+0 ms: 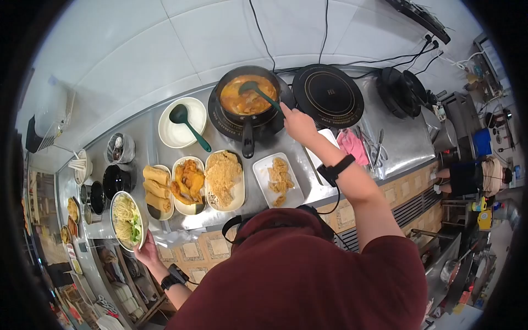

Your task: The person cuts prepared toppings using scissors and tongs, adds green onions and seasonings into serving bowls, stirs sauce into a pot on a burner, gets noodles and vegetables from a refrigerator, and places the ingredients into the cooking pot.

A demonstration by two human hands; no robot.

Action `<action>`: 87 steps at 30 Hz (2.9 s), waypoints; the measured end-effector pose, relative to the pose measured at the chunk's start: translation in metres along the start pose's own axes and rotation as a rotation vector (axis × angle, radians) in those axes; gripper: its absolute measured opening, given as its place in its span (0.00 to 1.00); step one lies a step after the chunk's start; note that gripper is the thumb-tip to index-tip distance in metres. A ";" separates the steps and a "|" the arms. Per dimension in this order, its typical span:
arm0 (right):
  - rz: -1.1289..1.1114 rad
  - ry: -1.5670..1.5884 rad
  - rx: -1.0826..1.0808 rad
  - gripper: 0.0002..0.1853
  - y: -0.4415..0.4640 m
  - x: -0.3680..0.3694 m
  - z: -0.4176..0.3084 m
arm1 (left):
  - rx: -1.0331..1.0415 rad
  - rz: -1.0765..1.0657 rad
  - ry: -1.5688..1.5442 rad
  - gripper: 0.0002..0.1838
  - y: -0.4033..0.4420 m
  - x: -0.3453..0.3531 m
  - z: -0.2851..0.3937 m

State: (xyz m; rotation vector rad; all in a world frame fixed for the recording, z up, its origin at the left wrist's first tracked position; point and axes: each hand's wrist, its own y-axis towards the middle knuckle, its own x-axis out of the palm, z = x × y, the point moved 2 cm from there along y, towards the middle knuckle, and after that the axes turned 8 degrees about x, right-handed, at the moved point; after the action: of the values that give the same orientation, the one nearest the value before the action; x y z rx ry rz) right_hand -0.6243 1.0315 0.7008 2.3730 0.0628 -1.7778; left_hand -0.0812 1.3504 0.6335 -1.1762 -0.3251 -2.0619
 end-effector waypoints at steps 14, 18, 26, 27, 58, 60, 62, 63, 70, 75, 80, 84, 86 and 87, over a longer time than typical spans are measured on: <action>0.149 0.146 0.018 0.19 0.000 -0.037 -0.008 | -0.125 -0.159 0.138 0.41 -0.035 0.159 -0.076; 0.025 0.152 0.120 0.14 0.024 -0.032 -0.029 | -0.170 -0.136 0.204 0.42 -0.035 0.177 -0.089; -0.876 0.774 0.455 0.10 0.048 -0.014 -0.028 | -0.237 -0.257 0.202 0.44 -0.042 0.196 -0.101; -1.002 1.094 0.569 0.10 0.050 -0.019 -0.019 | -0.235 -0.260 0.207 0.44 -0.043 0.195 -0.101; 0.408 0.198 -0.200 0.24 -0.069 -0.085 -0.053 | -0.214 -0.487 0.605 0.45 0.009 0.293 -0.242; 0.475 0.122 -0.235 0.26 -0.069 -0.081 -0.055 | -0.182 -0.461 0.709 0.45 0.011 0.308 -0.256; 0.531 0.121 -0.253 0.27 -0.065 -0.077 -0.054 | -0.177 -0.411 0.784 0.47 0.007 0.326 -0.263; 0.537 0.116 -0.241 0.27 -0.064 -0.077 -0.053 | -0.143 -0.451 0.810 0.47 0.004 0.337 -0.265; 0.490 0.010 -0.168 0.23 -0.050 -0.069 -0.039 | 0.255 -0.673 1.163 0.50 0.021 0.374 -0.301; 0.470 -0.030 -0.115 0.22 -0.046 -0.063 -0.022 | 0.389 -0.673 1.503 0.50 0.000 0.396 -0.304; 0.462 -0.006 -0.074 0.23 -0.042 -0.063 -0.005 | 0.574 -0.718 1.684 0.51 -0.018 0.411 -0.303; 0.448 0.114 -0.089 0.25 -0.041 -0.066 -0.002 | 0.699 -0.770 1.753 0.50 -0.029 0.417 -0.306; 0.423 0.169 -0.061 0.25 -0.042 -0.067 -0.006 | 0.795 -0.829 1.785 0.50 -0.032 0.417 -0.307; 0.422 0.192 -0.067 0.26 -0.041 -0.066 -0.007 | 0.845 -0.870 1.774 0.50 -0.032 0.418 -0.307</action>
State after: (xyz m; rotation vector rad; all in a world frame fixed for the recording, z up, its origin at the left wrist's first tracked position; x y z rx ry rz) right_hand -0.6421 1.0774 0.7616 2.2873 -0.3239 -1.3337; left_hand -0.4326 1.0130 0.8141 1.5478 -0.6817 -2.3121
